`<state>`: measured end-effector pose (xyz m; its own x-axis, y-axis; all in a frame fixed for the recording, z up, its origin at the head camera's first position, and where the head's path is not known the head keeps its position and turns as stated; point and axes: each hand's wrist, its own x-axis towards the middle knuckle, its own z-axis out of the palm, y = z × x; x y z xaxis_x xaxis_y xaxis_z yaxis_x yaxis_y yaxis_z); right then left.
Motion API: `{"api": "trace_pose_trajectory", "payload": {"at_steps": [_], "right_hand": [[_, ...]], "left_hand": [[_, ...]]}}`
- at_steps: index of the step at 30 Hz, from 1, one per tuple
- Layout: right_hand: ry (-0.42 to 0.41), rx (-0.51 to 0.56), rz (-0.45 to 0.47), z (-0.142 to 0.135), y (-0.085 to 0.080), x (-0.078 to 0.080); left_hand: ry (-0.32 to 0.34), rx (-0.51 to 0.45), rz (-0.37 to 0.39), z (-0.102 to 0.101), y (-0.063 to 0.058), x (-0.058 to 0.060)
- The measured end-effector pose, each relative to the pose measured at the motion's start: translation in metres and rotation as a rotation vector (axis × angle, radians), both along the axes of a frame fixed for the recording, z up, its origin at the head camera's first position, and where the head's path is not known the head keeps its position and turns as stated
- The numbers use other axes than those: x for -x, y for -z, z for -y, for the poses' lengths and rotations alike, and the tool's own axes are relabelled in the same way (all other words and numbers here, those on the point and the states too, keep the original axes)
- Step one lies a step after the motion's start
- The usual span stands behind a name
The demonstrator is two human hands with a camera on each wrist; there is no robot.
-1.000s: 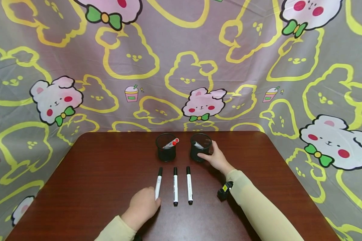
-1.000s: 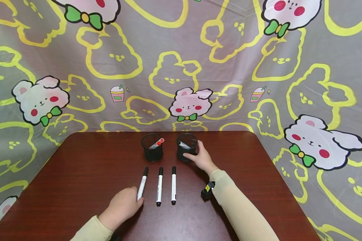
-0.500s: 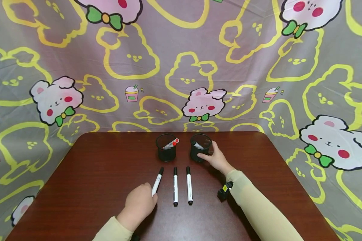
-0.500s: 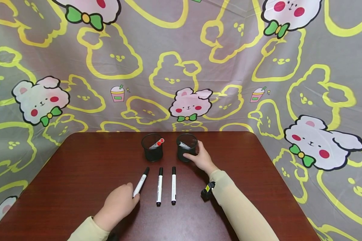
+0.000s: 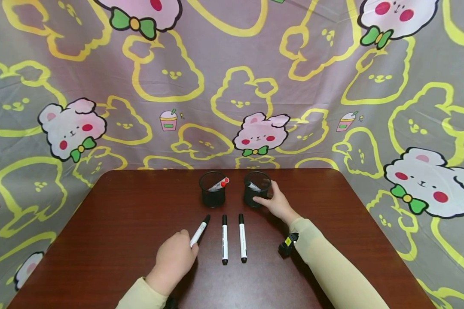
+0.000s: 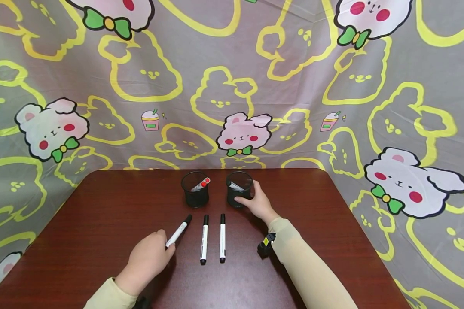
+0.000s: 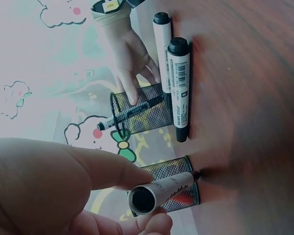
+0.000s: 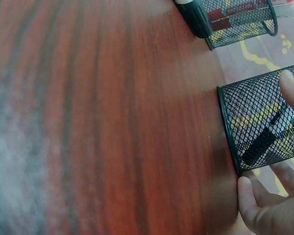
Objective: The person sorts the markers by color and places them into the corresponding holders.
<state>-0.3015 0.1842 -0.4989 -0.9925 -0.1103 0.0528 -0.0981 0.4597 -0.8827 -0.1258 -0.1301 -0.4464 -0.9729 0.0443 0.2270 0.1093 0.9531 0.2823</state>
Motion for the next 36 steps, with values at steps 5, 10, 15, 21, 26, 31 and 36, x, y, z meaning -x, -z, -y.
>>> {"api": "trace_pose_trajectory", "payload": {"at_steps": [5, 10, 15, 21, 26, 31, 36], "right_hand": [[-0.002, -0.007, 0.0, -0.001, 0.001, 0.001], [-0.003, -0.003, -0.004, -0.001, 0.001, 0.001], [-0.001, 0.007, 0.002, 0.0, 0.0, 0.0], [-0.001, 0.005, 0.0, 0.0, -0.001, -0.001], [0.0, 0.004, 0.006, 0.0, -0.002, -0.001], [-0.003, -0.003, 0.001, 0.0, -0.001, 0.0], [-0.004, 0.004, -0.006, 0.0, -0.001, 0.0]], "left_hand": [[-0.004, -0.008, -0.019, 0.002, -0.002, 0.001], [-0.012, -0.027, -0.009, 0.005, -0.003, 0.002], [-0.014, -0.062, -0.028, 0.008, -0.004, 0.004], [-0.026, -0.098, -0.066, 0.01, -0.005, 0.005], [-0.018, -0.122, -0.096, 0.011, -0.006, 0.005], [-0.008, -0.144, -0.147, 0.01, -0.008, 0.005], [0.004, -0.169, -0.184, 0.01, -0.009, 0.006]]}}
